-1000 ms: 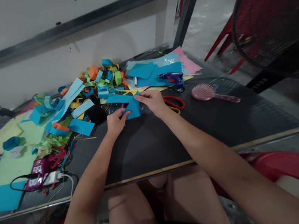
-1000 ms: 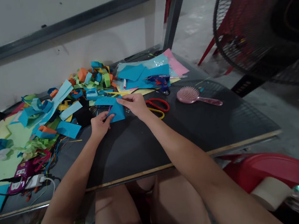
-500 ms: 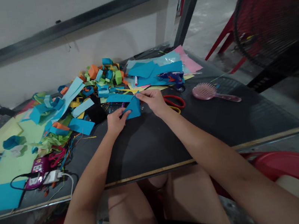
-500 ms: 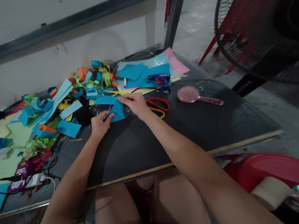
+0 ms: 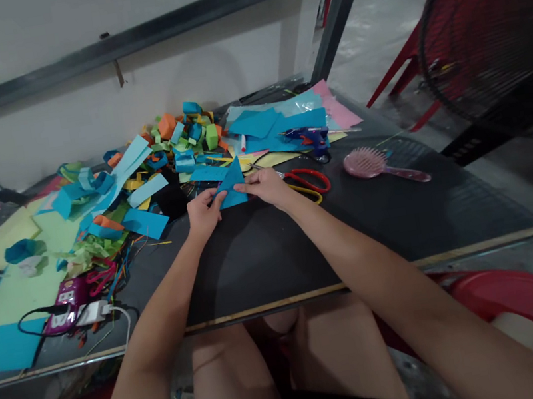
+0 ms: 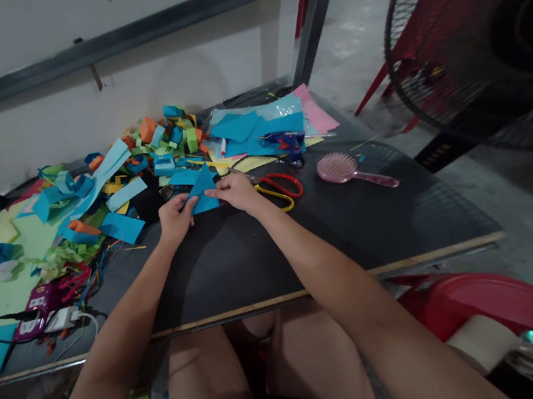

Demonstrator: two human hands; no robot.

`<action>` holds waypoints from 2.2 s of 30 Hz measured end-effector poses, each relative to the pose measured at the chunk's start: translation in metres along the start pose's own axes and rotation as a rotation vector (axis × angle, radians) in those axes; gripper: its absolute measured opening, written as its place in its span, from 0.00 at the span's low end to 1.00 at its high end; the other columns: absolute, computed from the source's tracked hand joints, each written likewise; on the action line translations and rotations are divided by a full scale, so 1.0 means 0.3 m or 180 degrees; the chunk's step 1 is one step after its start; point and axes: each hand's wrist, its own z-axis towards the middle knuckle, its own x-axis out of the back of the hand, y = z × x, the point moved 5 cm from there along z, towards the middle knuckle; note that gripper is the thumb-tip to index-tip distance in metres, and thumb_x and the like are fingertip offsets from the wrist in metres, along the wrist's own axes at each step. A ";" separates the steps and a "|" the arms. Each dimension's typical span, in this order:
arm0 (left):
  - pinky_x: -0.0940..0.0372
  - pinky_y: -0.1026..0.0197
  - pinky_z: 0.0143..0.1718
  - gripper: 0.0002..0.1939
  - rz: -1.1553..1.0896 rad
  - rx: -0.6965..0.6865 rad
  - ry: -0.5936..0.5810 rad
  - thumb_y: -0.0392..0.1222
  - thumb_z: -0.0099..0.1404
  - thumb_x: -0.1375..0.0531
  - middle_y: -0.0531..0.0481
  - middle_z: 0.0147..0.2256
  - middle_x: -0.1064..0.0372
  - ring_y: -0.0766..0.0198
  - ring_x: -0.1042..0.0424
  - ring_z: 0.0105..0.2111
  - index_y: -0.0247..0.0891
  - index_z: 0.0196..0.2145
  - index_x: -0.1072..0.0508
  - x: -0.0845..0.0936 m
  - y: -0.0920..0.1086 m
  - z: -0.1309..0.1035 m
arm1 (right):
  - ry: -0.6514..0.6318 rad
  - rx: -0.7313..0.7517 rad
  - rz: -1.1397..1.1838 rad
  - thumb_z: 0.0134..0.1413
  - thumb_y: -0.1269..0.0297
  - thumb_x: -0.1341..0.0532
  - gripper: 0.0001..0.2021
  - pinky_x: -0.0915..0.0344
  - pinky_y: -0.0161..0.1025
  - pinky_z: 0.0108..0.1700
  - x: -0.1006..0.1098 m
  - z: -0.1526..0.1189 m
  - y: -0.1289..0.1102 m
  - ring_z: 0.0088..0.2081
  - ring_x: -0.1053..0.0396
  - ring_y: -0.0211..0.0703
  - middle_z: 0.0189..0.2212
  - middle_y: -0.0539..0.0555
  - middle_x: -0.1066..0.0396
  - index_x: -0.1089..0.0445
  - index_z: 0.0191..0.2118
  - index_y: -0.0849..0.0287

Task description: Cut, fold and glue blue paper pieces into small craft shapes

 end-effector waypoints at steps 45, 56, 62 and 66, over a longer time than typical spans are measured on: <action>0.47 0.69 0.13 0.18 -0.0206 0.0290 -0.0375 0.54 0.61 0.39 0.53 0.21 0.27 0.74 0.42 0.11 0.36 0.38 0.26 -0.005 0.002 0.012 | -0.0131 0.0037 -0.0336 0.43 0.39 0.35 0.25 0.43 0.34 0.24 0.000 0.003 0.019 0.18 0.41 0.33 0.15 0.50 0.33 0.33 0.19 0.59; 0.48 0.69 0.12 0.20 -0.0420 0.0313 -0.0639 0.57 0.60 0.39 0.55 0.18 0.31 0.75 0.44 0.11 0.36 0.37 0.25 -0.008 -0.006 0.008 | -0.0142 0.0070 -0.0070 0.44 0.40 0.36 0.25 0.44 0.36 0.26 -0.003 -0.004 0.019 0.19 0.40 0.35 0.13 0.47 0.39 0.38 0.17 0.57; 0.47 0.69 0.13 0.21 -0.0355 0.0202 -0.0897 0.57 0.59 0.38 0.54 0.17 0.31 0.75 0.44 0.11 0.34 0.37 0.24 0.005 0.007 0.009 | 0.0312 0.0506 -0.0111 0.44 0.43 0.35 0.22 0.45 0.37 0.29 0.019 0.008 0.023 0.22 0.46 0.35 0.16 0.46 0.41 0.32 0.19 0.58; 0.46 0.70 0.13 0.22 -0.0320 0.0237 -0.1050 0.57 0.58 0.37 0.53 0.17 0.31 0.75 0.43 0.11 0.33 0.38 0.24 0.000 0.019 0.005 | 0.0378 0.0370 0.0248 0.39 0.42 0.32 0.22 0.43 0.38 0.30 0.017 0.010 0.032 0.24 0.43 0.36 0.18 0.47 0.39 0.29 0.20 0.58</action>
